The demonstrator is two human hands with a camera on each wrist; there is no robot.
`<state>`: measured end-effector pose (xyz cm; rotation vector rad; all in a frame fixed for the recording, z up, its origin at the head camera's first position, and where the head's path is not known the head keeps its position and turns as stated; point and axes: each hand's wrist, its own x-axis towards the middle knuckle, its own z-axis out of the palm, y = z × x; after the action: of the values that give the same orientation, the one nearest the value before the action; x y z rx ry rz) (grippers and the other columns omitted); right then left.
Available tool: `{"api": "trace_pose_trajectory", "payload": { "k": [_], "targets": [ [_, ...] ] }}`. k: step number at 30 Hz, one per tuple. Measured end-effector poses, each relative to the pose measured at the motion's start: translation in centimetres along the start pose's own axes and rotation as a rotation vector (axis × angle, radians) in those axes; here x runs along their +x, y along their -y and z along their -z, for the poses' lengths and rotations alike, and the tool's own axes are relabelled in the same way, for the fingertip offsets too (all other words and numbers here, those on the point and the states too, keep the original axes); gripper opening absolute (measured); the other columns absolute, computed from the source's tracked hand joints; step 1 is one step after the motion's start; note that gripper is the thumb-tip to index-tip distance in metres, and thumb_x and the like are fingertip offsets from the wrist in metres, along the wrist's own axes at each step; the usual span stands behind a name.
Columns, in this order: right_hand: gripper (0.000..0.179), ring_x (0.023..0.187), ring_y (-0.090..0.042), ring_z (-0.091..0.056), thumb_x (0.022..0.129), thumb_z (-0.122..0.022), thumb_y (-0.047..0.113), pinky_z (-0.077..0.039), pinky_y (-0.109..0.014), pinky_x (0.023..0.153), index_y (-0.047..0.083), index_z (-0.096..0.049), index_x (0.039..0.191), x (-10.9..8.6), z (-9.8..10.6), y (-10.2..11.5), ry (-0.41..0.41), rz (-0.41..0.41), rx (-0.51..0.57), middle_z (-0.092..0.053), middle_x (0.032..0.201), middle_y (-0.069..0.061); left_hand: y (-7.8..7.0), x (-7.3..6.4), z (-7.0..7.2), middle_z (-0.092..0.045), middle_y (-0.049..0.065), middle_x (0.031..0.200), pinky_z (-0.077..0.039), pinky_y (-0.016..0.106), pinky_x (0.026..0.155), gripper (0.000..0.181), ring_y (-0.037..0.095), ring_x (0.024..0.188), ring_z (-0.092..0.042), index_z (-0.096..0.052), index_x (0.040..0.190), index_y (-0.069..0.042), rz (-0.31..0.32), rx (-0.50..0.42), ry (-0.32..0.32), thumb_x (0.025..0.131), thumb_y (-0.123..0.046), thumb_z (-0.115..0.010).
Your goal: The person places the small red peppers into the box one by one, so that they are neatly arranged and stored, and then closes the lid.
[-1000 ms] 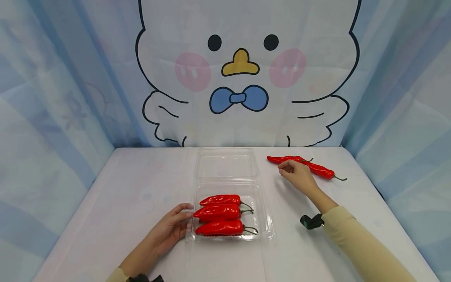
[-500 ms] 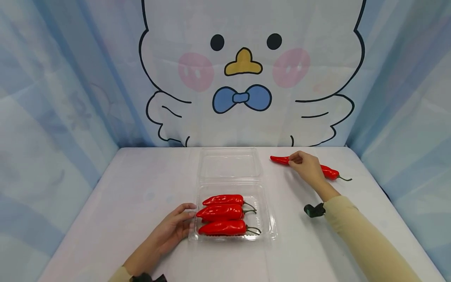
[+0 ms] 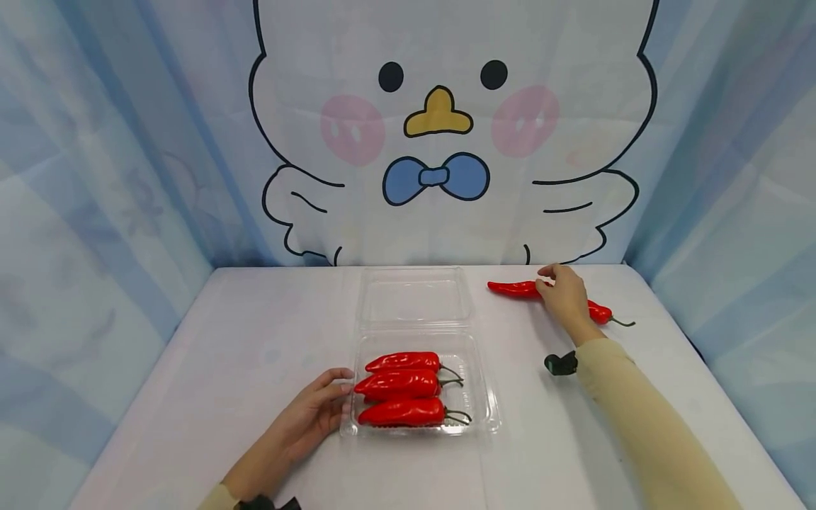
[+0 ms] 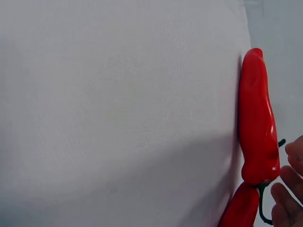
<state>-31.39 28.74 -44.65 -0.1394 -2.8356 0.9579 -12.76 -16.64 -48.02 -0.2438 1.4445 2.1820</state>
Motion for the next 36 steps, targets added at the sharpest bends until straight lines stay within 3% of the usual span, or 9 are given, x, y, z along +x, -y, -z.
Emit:
{"api": "trace_pose_trajectory", "payload": {
  "k": [6,20,29,36],
  "targets": [
    [0.039,0.128,-0.048,-0.049,0.104,-0.057,0.014,-0.043,-0.059,0.112,-0.005,-0.055,0.138,0.4,-0.3,-0.2,0.031,-0.008,-0.06,-0.05,0.14,-0.032,-0.2,-0.1,0.0,-0.064,-0.002,0.098,-0.058,0.019,0.076,0.024,0.008,0.074,-0.059,-0.047,0.126,-0.014,0.005,0.006,0.0,0.104,-0.016,-0.058],
    [0.047,0.136,-0.052,-0.044,0.101,-0.061,0.012,-0.037,-0.063,0.115,-0.005,-0.052,0.144,0.1,0.2,-1.3,0.149,0.113,-0.181,-0.045,0.149,-0.033,-0.1,0.1,0.0,-0.064,-0.002,0.096,-0.057,0.019,0.073,0.024,0.008,0.075,-0.059,-0.047,0.125,-0.014,0.005,0.015,-0.001,0.104,-0.016,-0.058],
    [0.044,0.12,-0.045,-0.054,0.098,-0.066,0.014,-0.047,-0.059,0.107,-0.003,-0.059,0.138,-0.4,-0.5,-0.6,0.173,0.148,-0.185,-0.048,0.137,-0.029,0.0,0.2,0.1,-0.064,-0.002,0.1,-0.057,0.019,0.074,0.027,0.009,0.078,-0.059,-0.047,0.127,-0.015,0.014,0.01,-0.025,0.104,-0.019,-0.06],
    [0.046,0.124,-0.046,-0.054,0.096,-0.072,0.017,-0.047,-0.06,0.107,-0.001,-0.057,0.135,-0.8,-0.8,-0.3,0.209,0.127,-0.163,-0.055,0.14,-0.027,0.0,0.2,0.1,-0.064,-0.002,0.099,-0.057,0.019,0.074,0.027,0.009,0.078,-0.059,-0.047,0.127,-0.014,0.008,0.014,-0.021,0.104,-0.019,-0.06]
  ]
}}
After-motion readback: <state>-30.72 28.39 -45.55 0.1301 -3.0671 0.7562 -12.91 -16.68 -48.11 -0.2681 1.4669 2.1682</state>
